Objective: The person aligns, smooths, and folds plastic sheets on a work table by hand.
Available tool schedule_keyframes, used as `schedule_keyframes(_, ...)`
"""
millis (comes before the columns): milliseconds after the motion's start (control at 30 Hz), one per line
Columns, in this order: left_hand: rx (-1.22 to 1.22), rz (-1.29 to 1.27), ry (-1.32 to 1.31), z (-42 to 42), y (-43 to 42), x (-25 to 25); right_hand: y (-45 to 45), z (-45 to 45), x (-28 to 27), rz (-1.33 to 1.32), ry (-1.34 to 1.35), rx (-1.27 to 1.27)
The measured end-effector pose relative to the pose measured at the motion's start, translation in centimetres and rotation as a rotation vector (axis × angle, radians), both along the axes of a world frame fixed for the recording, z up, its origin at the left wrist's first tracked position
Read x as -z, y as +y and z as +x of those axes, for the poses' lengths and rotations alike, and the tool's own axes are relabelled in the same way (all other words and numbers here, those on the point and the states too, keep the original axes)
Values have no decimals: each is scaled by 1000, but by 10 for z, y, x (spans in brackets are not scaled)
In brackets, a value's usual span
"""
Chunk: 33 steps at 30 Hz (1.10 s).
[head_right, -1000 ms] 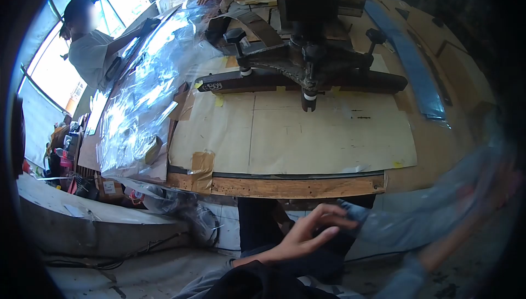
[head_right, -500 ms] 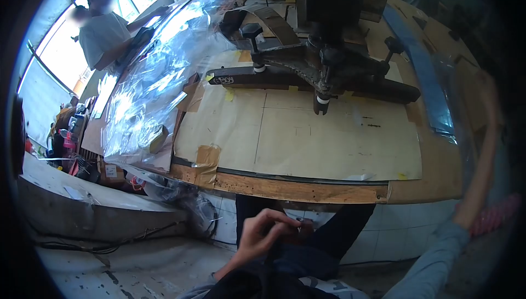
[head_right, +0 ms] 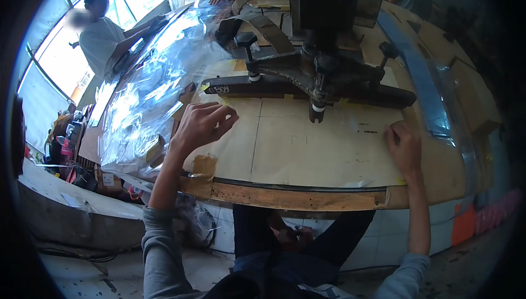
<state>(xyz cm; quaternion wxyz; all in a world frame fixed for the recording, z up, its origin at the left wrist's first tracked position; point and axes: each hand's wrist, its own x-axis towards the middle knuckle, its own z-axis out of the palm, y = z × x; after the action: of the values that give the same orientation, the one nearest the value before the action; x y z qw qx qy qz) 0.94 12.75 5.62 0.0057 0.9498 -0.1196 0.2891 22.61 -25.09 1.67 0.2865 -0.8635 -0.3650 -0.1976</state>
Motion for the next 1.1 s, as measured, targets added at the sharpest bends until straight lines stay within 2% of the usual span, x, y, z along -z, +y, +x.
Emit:
schedule_keyframes(33, -23, 146, -75, 6, 4, 5, -2, 2, 0, -33, -20, 7)
schedule_keyframes(100, 95, -9, -169, 7, -6, 27, -5, 4, 1, -5, -36, -13)
schedule_keyframes(133, 81, 42, -76, 2, -11, 31, -5, 4, 3, 10, -40, -22)
schedule_keyframes(233, 89, 54, -55, 4, -5, 40, -4, 4, 6, 51, -75, -56)
schedule_keyframes(633, 202, 54, -165, 6, -6, 40, -7, 5, 7, 21, -23, -54)
schedule_keyframes(1100, 182, 79, -271, 6, -3, 39, -8, 6, 8, 42, -27, -58)
